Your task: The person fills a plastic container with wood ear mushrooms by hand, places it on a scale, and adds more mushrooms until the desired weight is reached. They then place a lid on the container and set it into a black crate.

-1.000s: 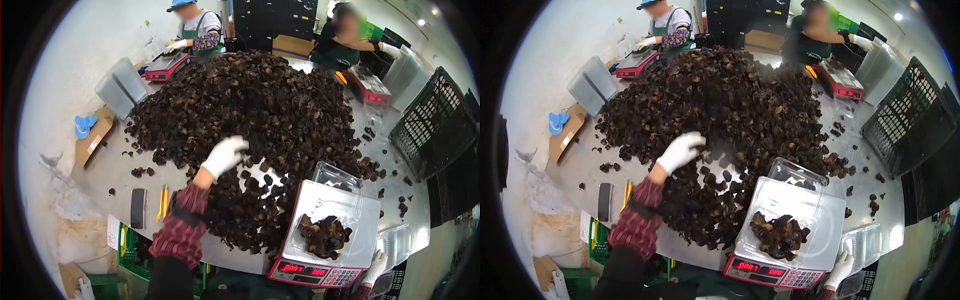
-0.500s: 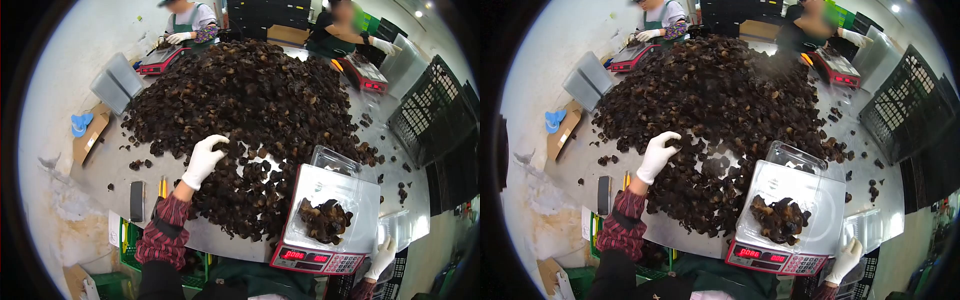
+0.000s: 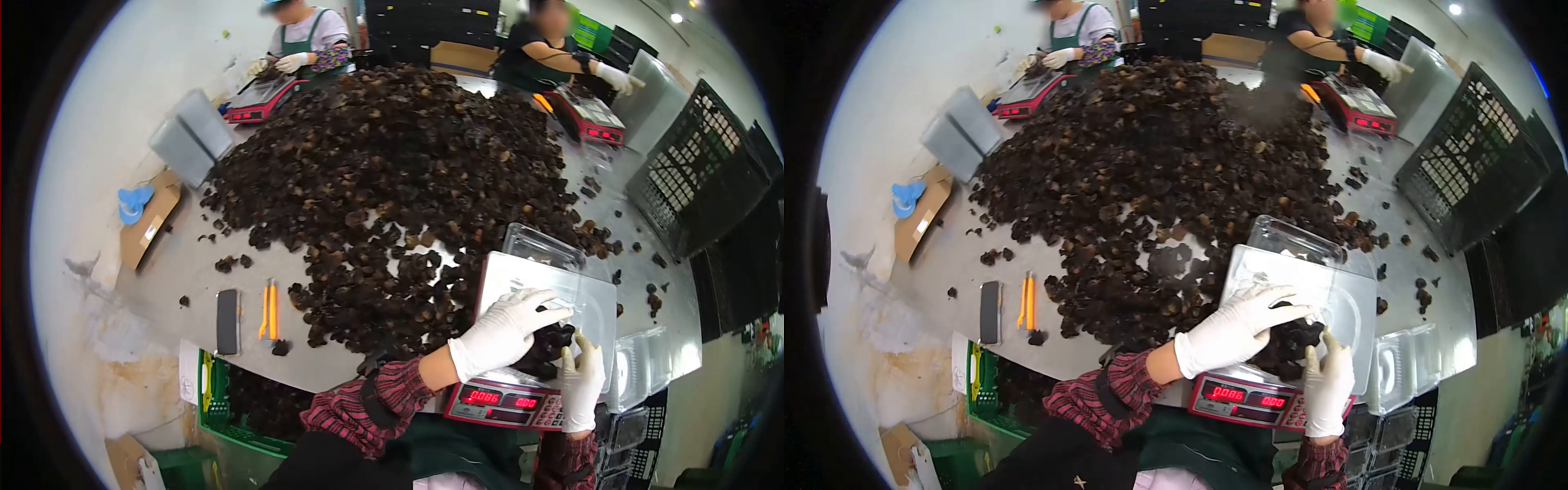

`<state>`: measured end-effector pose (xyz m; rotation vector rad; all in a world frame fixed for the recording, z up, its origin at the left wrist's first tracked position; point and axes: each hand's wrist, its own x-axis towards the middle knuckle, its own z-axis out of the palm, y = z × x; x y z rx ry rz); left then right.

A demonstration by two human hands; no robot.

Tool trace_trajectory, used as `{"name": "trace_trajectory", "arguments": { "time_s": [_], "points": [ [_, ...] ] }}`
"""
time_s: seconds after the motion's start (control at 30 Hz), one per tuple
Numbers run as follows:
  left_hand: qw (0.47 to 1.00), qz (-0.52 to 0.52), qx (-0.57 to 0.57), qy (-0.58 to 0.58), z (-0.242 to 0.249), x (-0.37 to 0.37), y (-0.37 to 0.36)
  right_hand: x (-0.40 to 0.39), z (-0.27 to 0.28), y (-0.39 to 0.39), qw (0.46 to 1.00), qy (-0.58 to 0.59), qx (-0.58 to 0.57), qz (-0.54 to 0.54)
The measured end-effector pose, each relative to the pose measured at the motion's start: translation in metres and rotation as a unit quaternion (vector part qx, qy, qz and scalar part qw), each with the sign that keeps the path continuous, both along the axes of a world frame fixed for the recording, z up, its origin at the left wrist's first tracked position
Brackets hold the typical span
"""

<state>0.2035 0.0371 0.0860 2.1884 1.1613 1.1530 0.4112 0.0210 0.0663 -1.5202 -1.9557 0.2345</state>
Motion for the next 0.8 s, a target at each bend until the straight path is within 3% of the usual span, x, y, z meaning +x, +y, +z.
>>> {"name": "trace_trajectory", "arguments": {
  "time_s": [0.1, 0.13, 0.17, 0.27, 0.33, 0.4, 0.47, 0.53, 0.57, 0.6, 0.67, 0.73, 0.8],
  "points": [
    [1.0, 0.007, -0.012, 0.011, -0.004, -0.002, -0.005, -0.003, -0.001, 0.002, 0.999, 0.007, 0.036, 0.001],
    [0.996, 0.031, 0.06, 0.055, -0.005, -0.002, -0.009, -0.003, 0.005, -0.001, 0.999, 0.021, -0.027, -0.02],
    [0.984, 0.055, 0.135, 0.099, -0.007, -0.004, -0.011, -0.002, 0.008, -0.001, 1.0, 0.02, -0.01, -0.013],
    [0.985, 0.111, 0.132, 0.024, 0.002, -0.043, -0.022, 0.009, 0.005, -0.003, 0.998, 0.045, 0.002, -0.035],
    [0.963, 0.223, 0.08, 0.127, -0.003, -0.09, -0.038, 0.019, 0.007, -0.006, 0.997, 0.057, -0.006, -0.061],
    [0.932, 0.335, -0.023, 0.14, -0.036, -0.139, -0.052, 0.04, -0.008, -0.005, 0.994, 0.08, -0.02, -0.075],
    [0.901, 0.366, -0.084, 0.218, -0.065, -0.173, -0.066, 0.042, -0.012, -0.006, 0.989, 0.106, -0.035, -0.092],
    [0.924, 0.331, -0.057, 0.185, -0.093, -0.196, -0.076, 0.037, -0.004, -0.008, 0.972, 0.171, -0.1, -0.127],
    [0.927, 0.335, -0.073, 0.155, -0.099, -0.202, -0.082, 0.04, -0.011, -0.008, 0.975, 0.166, -0.073, -0.124],
    [0.935, 0.333, -0.058, 0.104, -0.098, -0.208, -0.083, 0.038, -0.009, -0.008, 0.975, 0.167, -0.073, -0.127],
    [0.917, 0.367, -0.149, -0.041, -0.069, -0.21, -0.085, 0.034, -0.002, -0.009, 0.974, 0.17, -0.08, -0.13],
    [0.911, 0.367, -0.129, -0.134, -0.07, -0.231, -0.071, 0.042, -0.01, -0.006, 0.976, 0.161, -0.072, -0.126],
    [0.917, 0.368, -0.122, -0.094, -0.073, -0.251, -0.05, 0.042, -0.01, -0.005, 0.979, 0.151, -0.063, -0.12]
  ]
}}
